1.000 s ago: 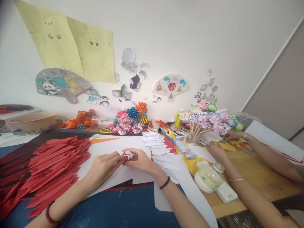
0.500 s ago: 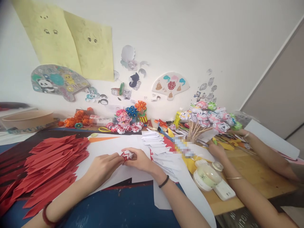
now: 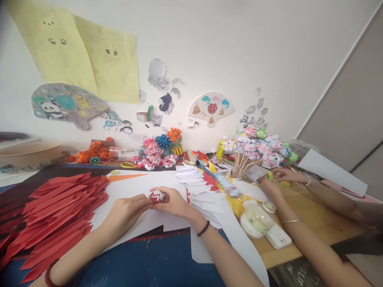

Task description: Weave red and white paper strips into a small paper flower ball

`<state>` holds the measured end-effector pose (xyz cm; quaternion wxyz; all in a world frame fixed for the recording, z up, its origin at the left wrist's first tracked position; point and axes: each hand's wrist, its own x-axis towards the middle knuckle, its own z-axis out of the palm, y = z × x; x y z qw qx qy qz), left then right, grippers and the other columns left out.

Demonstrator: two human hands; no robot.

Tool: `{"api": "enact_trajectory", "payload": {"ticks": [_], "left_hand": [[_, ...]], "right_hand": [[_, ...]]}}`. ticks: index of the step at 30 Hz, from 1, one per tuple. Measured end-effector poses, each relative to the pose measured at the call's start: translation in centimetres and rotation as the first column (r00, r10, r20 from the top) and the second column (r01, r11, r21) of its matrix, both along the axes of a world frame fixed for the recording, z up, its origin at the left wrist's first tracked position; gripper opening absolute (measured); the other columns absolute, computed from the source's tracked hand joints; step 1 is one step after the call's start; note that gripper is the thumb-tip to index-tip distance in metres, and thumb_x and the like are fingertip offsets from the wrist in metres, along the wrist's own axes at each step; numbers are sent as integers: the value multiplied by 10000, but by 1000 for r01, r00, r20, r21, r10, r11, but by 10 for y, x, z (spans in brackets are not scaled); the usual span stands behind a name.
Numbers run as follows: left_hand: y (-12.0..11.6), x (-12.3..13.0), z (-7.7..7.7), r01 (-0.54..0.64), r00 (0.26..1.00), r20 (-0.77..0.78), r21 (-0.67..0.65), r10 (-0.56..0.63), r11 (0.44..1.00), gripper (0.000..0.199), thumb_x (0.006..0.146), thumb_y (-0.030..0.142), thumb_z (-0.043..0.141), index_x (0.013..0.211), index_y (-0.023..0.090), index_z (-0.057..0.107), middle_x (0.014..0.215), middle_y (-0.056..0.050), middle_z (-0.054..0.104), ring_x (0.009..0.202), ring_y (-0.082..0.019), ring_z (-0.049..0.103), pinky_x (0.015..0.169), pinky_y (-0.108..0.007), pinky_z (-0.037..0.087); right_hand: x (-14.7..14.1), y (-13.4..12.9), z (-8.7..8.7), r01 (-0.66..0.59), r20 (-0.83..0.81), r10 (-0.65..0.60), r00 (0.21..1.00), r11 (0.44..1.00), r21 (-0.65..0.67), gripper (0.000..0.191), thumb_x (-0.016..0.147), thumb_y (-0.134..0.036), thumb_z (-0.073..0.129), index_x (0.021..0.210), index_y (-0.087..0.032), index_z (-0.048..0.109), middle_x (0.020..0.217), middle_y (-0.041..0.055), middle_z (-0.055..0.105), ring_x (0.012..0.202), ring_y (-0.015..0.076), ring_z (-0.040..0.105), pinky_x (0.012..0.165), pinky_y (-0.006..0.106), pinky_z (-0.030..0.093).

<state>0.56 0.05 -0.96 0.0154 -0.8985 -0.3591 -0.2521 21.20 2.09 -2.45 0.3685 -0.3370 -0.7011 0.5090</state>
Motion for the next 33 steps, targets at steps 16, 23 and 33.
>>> {"api": "enact_trajectory", "payload": {"ticks": [16, 23, 33], "left_hand": [[-5, 2, 5, 9, 998, -68, 53, -5, 999, 296, 1000, 227, 298, 920, 207, 582, 833, -14, 625, 604, -130, 576, 532, -239, 313], [-5, 3, 4, -14, 997, -69, 72, 19, 997, 271, 1003, 247, 305, 931, 212, 564, 819, -8, 614, 594, -134, 574, 524, -238, 305], [-3, 4, 0, -32, 987, -148, 208, 64, 978, 267, 989, 208, 323, 926, 201, 582, 789, -8, 618, 538, -123, 566, 484, -248, 263]], "right_hand": [[1, 0, 0, -42, -63, 40, 997, 998, -39, 572, 730, -305, 763, 1262, -211, 575, 981, 38, 633, 798, 135, 583, 769, 286, 488], [1, -2, 5, -33, -55, 31, 998, 999, -43, 576, 725, -318, 768, 1256, -205, 578, 953, 28, 628, 769, 125, 569, 737, 272, 484], [0, -1, 1, -45, -83, 41, 996, 998, -39, 580, 727, -314, 771, 1260, -196, 576, 1056, 58, 630, 895, 163, 599, 840, 312, 490]]}}
